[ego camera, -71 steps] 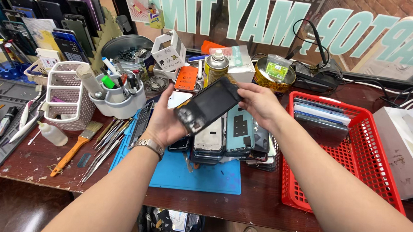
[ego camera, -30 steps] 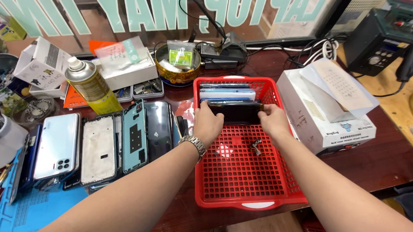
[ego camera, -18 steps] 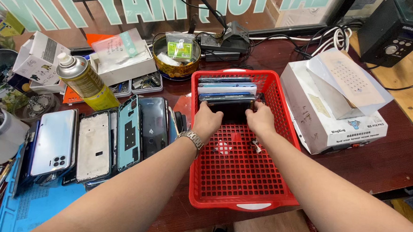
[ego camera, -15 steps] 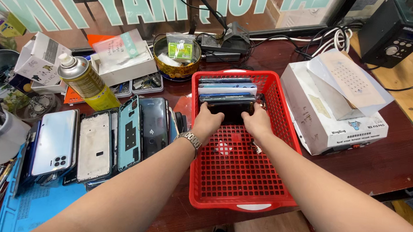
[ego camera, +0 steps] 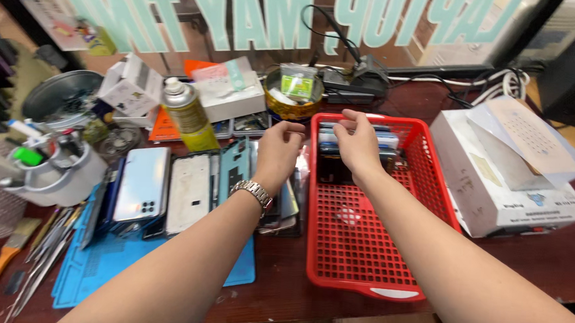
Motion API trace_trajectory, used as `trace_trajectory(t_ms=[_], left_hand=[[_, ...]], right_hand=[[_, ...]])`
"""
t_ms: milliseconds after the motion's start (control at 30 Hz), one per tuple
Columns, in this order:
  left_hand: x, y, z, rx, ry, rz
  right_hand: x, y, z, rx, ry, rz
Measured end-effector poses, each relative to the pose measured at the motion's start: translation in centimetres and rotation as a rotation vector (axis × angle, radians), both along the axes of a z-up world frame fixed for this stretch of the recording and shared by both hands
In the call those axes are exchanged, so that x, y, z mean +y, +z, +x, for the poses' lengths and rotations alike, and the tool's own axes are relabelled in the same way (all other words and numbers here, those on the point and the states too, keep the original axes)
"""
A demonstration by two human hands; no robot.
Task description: The person picks up multiple mobile phones from a pile on a workbench, turns them over to inspect both sides, and places them into a red plastic basket. The process is repeated for several phones of different colors and models.
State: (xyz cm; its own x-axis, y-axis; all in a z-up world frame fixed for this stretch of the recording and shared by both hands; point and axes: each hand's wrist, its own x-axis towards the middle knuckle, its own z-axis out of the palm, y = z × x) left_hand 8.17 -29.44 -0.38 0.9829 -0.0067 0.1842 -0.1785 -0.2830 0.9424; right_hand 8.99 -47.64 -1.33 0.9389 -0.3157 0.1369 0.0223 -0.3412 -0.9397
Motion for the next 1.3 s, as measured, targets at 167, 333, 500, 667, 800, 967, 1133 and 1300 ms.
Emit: trace_trajectory(t_ms=[167,333,500,667,800,967,1133,1300], left_hand=[[9.2,0.6,-1.0,-0.099,0.327,0.136],[18.9,-0.9,-3.7,-0.021,0.648,0.513],[24.9,-2.6,-6.2,0.294,0.640,0.719],[27.7,-3.3,-6.3,0.382,0.497,0.635],[31.1,-4.5,-5.6,0.277,0.496,0.511],[35.7,-7.4,-4.3,0.555,0.467,0.102],[38.0,-8.9,-2.8,0.660,0.286,-0.659],[39.1,-6.7,-3.9,0.665,0.017,-0.677]], right_hand=[[7.6,1.1,-0.2,0.083,0.346,0.297],[15.4,0.1,-1.3,0.169,0.593,0.291],[20.9,-0.4,-2.8,0.292,0.727,0.255],[24.3,0.3,-3.4,0.372,0.758,0.176],[26.4,0.5,-3.1,0.402,0.761,0.169],[29.0,-0.4,-2.6,0.472,0.787,0.151],[30.7,-1.7,-2.2,0.525,0.797,0.206],[30.8,-0.9,-1.7,0.460,0.658,0.371]])
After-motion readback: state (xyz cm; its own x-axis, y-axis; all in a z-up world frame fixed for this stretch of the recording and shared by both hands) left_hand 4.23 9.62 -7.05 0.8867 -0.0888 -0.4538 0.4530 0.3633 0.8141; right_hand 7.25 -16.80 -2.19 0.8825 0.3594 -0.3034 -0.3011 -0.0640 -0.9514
